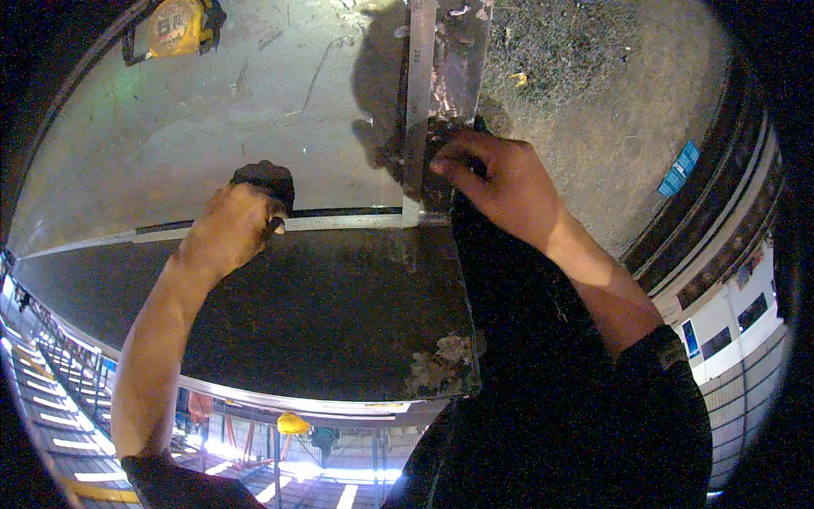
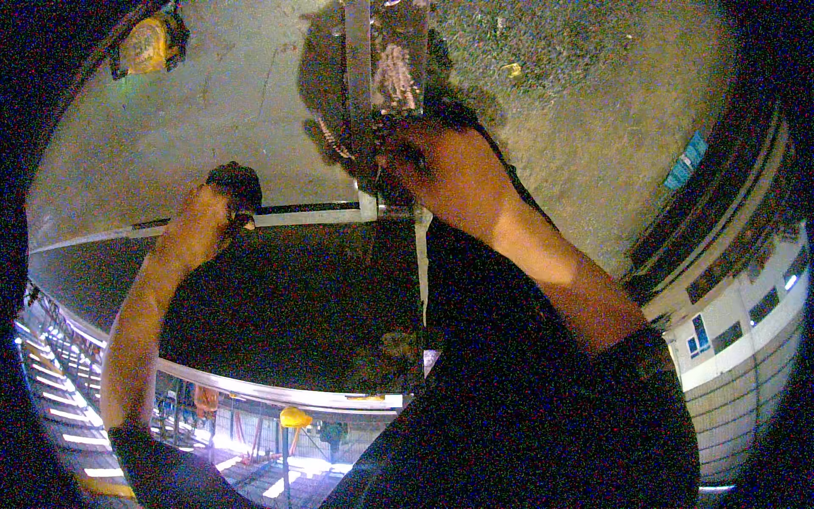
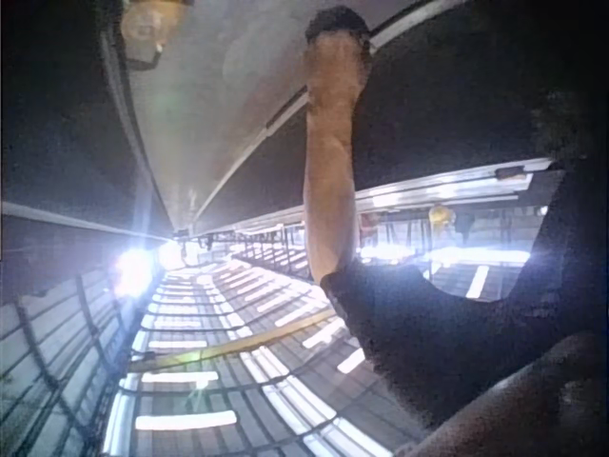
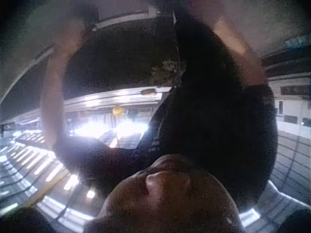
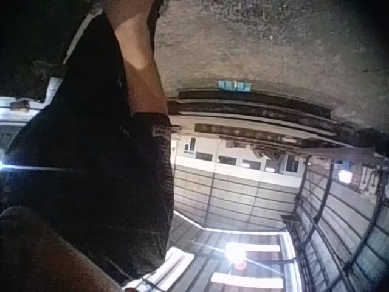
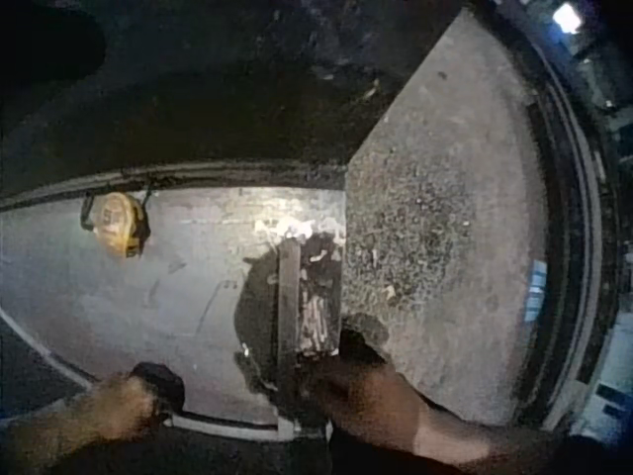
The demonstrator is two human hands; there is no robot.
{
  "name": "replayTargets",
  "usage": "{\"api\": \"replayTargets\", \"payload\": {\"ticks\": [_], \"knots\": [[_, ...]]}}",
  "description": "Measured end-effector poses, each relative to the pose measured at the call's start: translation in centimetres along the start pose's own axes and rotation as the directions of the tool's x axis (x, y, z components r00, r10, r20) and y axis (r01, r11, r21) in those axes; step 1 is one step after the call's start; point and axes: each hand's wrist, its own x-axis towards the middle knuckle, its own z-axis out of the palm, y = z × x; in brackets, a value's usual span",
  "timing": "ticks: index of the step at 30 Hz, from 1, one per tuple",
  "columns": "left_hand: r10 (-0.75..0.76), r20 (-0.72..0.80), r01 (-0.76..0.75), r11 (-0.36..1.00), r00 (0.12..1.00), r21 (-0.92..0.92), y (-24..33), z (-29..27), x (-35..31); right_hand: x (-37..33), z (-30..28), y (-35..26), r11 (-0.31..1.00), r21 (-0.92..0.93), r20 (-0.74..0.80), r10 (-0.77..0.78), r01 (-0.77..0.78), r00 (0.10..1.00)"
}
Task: The person uses a try square and a tape measure to mark and measure metal sheets on a workbench. They draw straight lines along the square's edge and take measurements across the sheet surface.
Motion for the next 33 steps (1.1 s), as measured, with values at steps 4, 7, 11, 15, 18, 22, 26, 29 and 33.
{"api": "replayTargets", "payload": {"ticks": [4,7,11,15,18,22,26,29,33], "knots": [[0.063,-0.035,-0.064,0.997,0.997,-0.042,0.1,-0.8,0.3,-0.9,1.4,0.0,0.999,0.024,0.016,0.034,-0.034,0.999],[0.021,0.015,-0.019,0.994,1.000,-0.109,-0.3,-0.7,0.4,-1.1,2.7,-0.1,0.998,0.068,0.000,-0.003,0.003,1.000],[0.027,0.014,-0.025,0.990,1.000,-0.141,0.0,-1.1,0.7,-1.6,4.3,-0.2,0.995,0.011,-0.016,0.098,-0.098,0.995],[0.020,-0.039,-0.023,0.998,0.999,-0.059,0.0,0.1,0.7,-1.6,4.9,-1.1,0.984,-0.021,-0.062,0.174,-0.176,0.983],[0.088,-0.124,-0.092,0.995,0.988,-0.031,-0.2,0.4,0.4,-2.3,5.4,-0.8,0.980,-0.012,-0.054,0.196,-0.197,0.979],[0.086,0.031,-0.081,0.988,0.996,-0.133,-0.4,-0.3,1.3,-4.2,5.7,0.6,0.974,0.054,0.013,0.222,-0.222,0.975],[0.142,0.031,-0.132,0.968,0.989,-0.211,-0.9,-0.5,1.6,-4.9,6.6,0.8,0.978,0.077,0.016,0.195,-0.195,0.981],[0.130,0.030,-0.123,0.978,0.991,-0.171,-0.6,-0.7,1.3,-5.0,6.5,0.5,0.960,0.025,0.082,0.278,-0.281,0.957],[0.120,0.064,-0.105,0.973,0.991,-0.204,-1.1,-0.4,1.7,-4.6,6.4,0.7,0.969,0.049,0.054,0.238,-0.241,0.970]]}}
